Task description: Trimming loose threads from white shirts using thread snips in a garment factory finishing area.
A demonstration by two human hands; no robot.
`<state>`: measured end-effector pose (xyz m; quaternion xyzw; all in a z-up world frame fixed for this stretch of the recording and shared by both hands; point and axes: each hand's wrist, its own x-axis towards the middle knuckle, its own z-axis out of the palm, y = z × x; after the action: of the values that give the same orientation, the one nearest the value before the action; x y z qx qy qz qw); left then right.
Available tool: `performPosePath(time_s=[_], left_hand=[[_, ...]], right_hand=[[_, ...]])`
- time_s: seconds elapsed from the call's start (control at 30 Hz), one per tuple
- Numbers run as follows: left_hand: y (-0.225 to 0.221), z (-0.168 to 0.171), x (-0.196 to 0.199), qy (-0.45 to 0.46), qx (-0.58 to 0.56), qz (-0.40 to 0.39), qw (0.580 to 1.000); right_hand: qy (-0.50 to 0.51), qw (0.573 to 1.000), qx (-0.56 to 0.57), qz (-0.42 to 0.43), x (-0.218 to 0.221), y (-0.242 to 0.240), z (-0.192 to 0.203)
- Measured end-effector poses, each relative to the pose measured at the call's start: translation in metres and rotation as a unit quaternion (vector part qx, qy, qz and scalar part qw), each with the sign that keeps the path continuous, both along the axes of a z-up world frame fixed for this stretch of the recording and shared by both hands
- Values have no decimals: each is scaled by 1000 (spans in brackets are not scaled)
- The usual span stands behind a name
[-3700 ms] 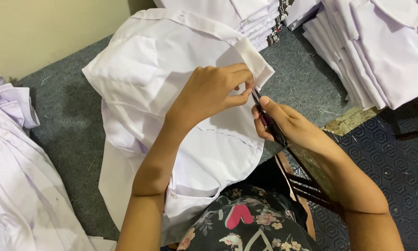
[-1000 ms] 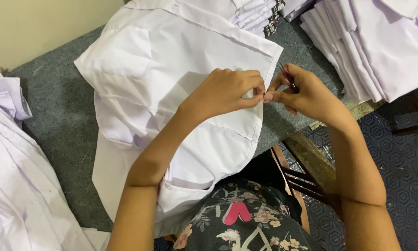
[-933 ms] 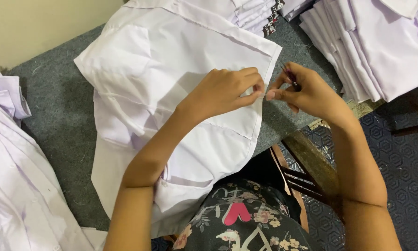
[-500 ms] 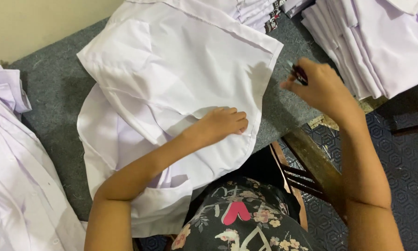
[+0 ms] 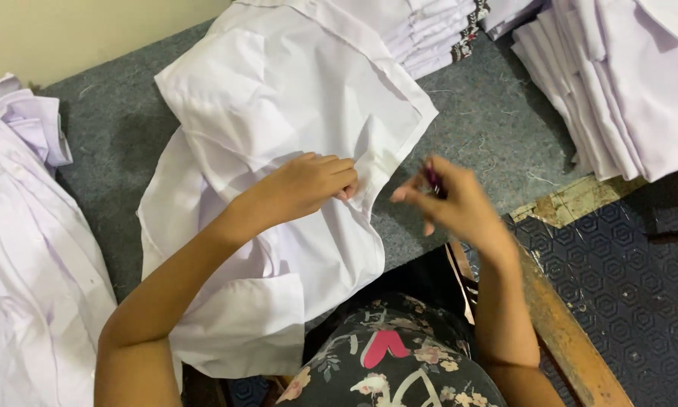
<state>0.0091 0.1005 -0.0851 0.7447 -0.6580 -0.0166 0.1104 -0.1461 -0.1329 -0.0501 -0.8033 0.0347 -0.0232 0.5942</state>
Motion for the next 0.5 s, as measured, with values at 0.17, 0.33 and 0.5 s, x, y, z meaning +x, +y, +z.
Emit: performPosePath(time_s=[0.17,0.33,0.5], left_hand=[[14,2,-11,-51,-56,22,997],[20,-5,-18,-60,-91,39,993],[26,-27,-16,-34,-132,58,989]], right_hand=[[-45,990,118,-56,-18,45,-34],[-67,982,139,-108,-19,59,-67],[-61,984,131,-104,-15,52,-89]])
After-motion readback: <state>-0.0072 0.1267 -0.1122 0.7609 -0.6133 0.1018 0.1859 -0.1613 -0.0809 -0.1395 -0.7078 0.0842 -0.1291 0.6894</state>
